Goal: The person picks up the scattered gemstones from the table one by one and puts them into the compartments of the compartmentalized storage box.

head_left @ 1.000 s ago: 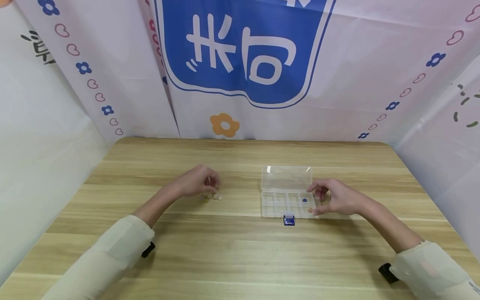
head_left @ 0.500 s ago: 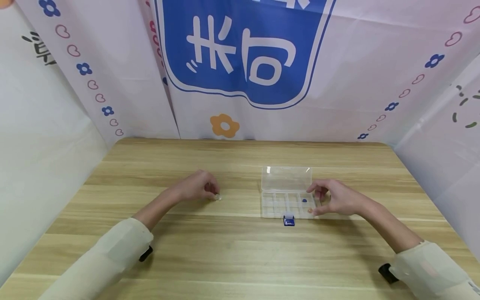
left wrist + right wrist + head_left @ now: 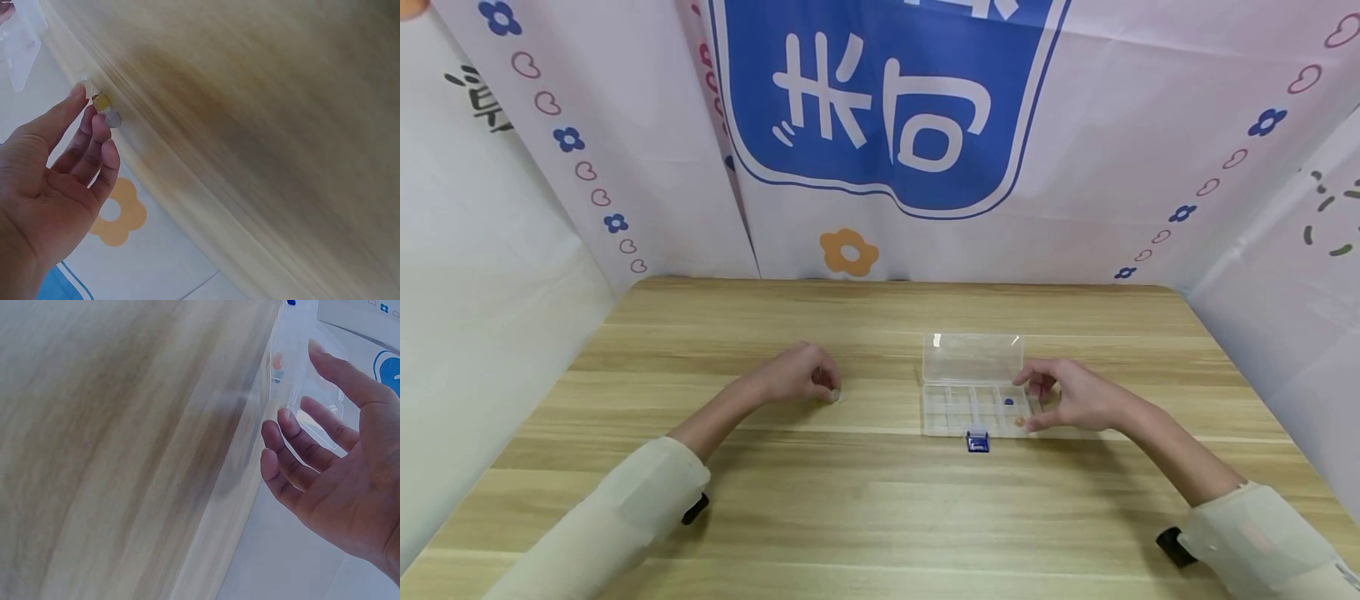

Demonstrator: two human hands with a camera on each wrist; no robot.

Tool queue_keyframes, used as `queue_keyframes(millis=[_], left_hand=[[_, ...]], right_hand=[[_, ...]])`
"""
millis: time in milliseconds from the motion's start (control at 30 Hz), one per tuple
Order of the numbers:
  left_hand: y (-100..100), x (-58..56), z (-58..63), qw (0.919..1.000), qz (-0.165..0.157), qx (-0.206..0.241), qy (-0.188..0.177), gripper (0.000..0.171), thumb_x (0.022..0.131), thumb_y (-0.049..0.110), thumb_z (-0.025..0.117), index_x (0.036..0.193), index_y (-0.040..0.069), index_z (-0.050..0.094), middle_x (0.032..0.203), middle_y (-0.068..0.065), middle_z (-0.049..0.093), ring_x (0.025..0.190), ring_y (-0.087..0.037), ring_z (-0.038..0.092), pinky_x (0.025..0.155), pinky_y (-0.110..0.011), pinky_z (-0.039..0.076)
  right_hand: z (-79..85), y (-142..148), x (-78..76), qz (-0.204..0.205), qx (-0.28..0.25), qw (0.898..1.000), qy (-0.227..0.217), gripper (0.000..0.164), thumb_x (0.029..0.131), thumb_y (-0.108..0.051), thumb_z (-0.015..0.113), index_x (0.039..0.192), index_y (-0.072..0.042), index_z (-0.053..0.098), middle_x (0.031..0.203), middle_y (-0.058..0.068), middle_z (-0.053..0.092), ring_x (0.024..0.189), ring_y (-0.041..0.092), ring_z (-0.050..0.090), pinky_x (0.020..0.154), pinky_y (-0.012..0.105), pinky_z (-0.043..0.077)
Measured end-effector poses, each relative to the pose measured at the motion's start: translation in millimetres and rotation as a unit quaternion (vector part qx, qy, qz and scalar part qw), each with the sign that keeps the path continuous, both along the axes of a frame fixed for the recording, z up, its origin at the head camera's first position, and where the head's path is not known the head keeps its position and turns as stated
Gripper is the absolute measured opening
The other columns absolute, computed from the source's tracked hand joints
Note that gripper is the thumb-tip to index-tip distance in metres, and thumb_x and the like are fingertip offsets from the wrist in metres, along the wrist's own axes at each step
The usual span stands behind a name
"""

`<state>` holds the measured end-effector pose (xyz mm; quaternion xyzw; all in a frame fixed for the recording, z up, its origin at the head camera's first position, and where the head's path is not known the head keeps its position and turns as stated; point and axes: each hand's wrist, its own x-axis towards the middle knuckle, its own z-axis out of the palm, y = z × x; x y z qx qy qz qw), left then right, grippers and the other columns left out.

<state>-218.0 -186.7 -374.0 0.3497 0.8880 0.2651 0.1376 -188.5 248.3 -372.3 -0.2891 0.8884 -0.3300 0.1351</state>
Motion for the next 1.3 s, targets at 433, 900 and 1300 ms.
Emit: queue_keyframes(millis=[433, 900, 1300], left_hand=[[-3, -0.3, 3.0, 0.9990, 0.022, 0.038, -0.010, 0.004, 0.088, -0.003, 0.077, 0.090, -0.002, 0.074, 0.081, -0.005, 0.072, 0.073, -0.013, 0.065, 0.067, -0.024, 0.057], [-1, 1.2, 6.4, 0.9958, 0.041, 0.080, -0.022, 0.006, 0.092, -0.002, 0.074, 0.098, -0.003, 0.075, 0.086, -0.004, 0.073, 0.078, -0.015, 0.067, 0.069, -0.026, 0.058], [8, 3.5, 8.0, 0.9913, 0.047, 0.122, -0.018, 0.010, 0.094, -0.003, 0.072, 0.103, -0.006, 0.075, 0.096, -0.015, 0.075, 0.082, -0.023, 0.071, 0.073, -0.031, 0.059]], right_hand=[[0.8, -1, 1.0, -0.005, -0.001, 1.000, -0.005, 0.054, 0.075, -0.017, 0.093, 0.117, 0.004, 0.067, 0.092, 0.004, 0.061, 0.086, 0.022, 0.056, 0.075, 0.032, 0.052], [0.9, 0, 0.9, -0.006, 0.004, 1.000, -0.002, 0.055, 0.075, -0.017, 0.094, 0.117, 0.005, 0.066, 0.092, 0.003, 0.061, 0.087, 0.022, 0.057, 0.075, 0.032, 0.052], [0.7, 0, 0.1, -0.007, 0.006, 1.000, -0.005, 0.055, 0.075, -0.017, 0.094, 0.117, 0.004, 0.067, 0.091, 0.003, 0.061, 0.086, 0.022, 0.056, 0.075, 0.033, 0.051]])
